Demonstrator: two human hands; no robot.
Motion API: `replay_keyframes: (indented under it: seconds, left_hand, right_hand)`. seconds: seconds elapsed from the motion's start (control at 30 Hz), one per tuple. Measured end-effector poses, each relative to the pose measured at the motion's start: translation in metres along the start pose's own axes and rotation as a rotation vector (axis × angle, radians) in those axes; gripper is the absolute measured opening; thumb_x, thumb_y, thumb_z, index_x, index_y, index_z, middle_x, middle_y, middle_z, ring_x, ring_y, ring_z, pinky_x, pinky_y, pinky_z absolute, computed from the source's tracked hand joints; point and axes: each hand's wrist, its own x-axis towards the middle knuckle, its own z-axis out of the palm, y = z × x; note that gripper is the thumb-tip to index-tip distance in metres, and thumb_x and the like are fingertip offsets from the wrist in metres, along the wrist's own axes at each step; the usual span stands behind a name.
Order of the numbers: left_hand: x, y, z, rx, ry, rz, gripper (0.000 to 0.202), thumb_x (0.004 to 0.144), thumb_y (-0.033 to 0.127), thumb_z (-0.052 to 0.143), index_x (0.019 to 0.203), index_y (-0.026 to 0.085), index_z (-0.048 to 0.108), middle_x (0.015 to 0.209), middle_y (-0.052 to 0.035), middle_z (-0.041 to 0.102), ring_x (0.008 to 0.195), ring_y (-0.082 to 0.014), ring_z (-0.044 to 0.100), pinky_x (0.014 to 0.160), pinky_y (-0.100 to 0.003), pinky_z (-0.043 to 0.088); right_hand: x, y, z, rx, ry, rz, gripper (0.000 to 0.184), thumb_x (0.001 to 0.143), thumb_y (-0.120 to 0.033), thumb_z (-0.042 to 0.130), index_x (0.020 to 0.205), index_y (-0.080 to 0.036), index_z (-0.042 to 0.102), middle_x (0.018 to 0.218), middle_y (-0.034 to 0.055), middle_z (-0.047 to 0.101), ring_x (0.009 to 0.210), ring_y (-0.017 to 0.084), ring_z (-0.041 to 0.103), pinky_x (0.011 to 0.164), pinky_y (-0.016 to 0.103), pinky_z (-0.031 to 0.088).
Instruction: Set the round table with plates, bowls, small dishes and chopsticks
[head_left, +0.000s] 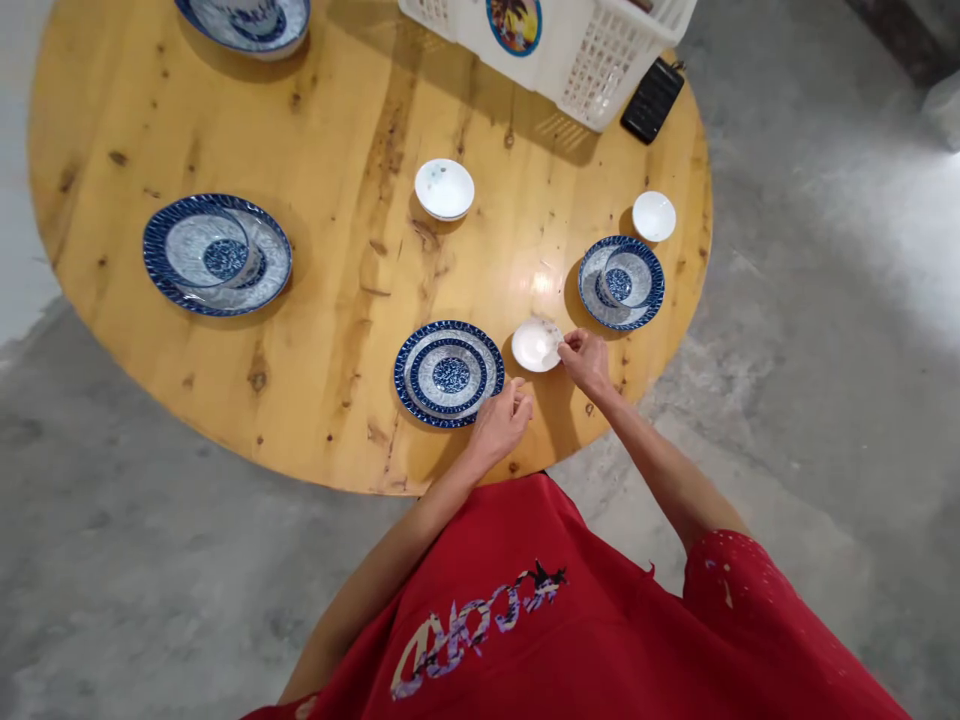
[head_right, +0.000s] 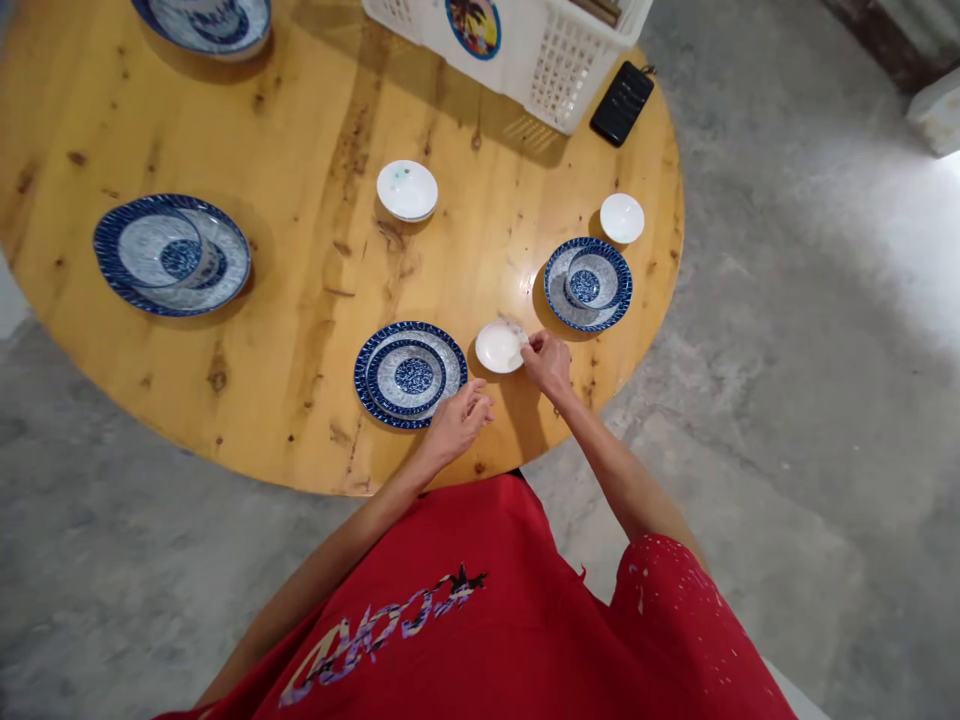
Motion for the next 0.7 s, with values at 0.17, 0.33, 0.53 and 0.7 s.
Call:
replay_keyframes:
  seconds: [0.17,0.33,0.53,0.7]
  left_hand:
    - [-0.002,0.004,0.011,0.157,0.008,-0.001,0.040,0.096,0.028,0.049,0.132,0.013,0.057,0.093,-0.0096,0.076,0.086,-0.0245,0.073,0.090,-0.038,0.052]
    - [-0.009,-0.005,0.006,0.081,0.019,-0.037,0.037,0.094,0.032,0.053,0.128,0.017,0.060,0.097,-0.0083,0.075,0.082,-0.0217,0.072,0.082,-0.033,0.053]
    - [-0.031,-0.024,0.000,-0.011,0.038,-0.117,0.031,0.091,0.033,0.054,0.117,0.019,0.063,0.089,-0.0069,0.074,0.081,-0.0214,0.073,0.074,-0.031,0.054]
    - [-0.051,-0.046,-0.002,-0.082,0.053,-0.200,0.028,0.087,0.039,0.058,0.108,0.022,0.064,0.088,-0.0058,0.075,0.078,-0.0201,0.074,0.070,-0.029,0.056]
  right_hand:
    - [-0.001,0.007,0.007,0.047,-0.021,-0.021,0.010,0.071,-0.028,0.054,0.075,-0.020,0.060,0.071,0.0048,0.068,0.069,0.022,0.064,0.072,0.034,0.049]
    - [-0.001,0.009,0.014,0.036,-0.022,-0.050,0.009,0.074,-0.028,0.053,0.077,-0.022,0.059,0.073,0.0040,0.067,0.070,0.023,0.064,0.073,0.035,0.049]
    - [-0.006,0.007,0.016,0.021,-0.003,-0.053,0.006,0.074,-0.026,0.053,0.077,-0.022,0.057,0.075,0.0055,0.068,0.072,0.024,0.065,0.074,0.036,0.049]
    - [-0.010,0.004,0.017,0.009,0.026,-0.022,0.007,0.076,-0.026,0.052,0.077,-0.022,0.057,0.077,0.0065,0.069,0.075,0.025,0.066,0.076,0.037,0.050]
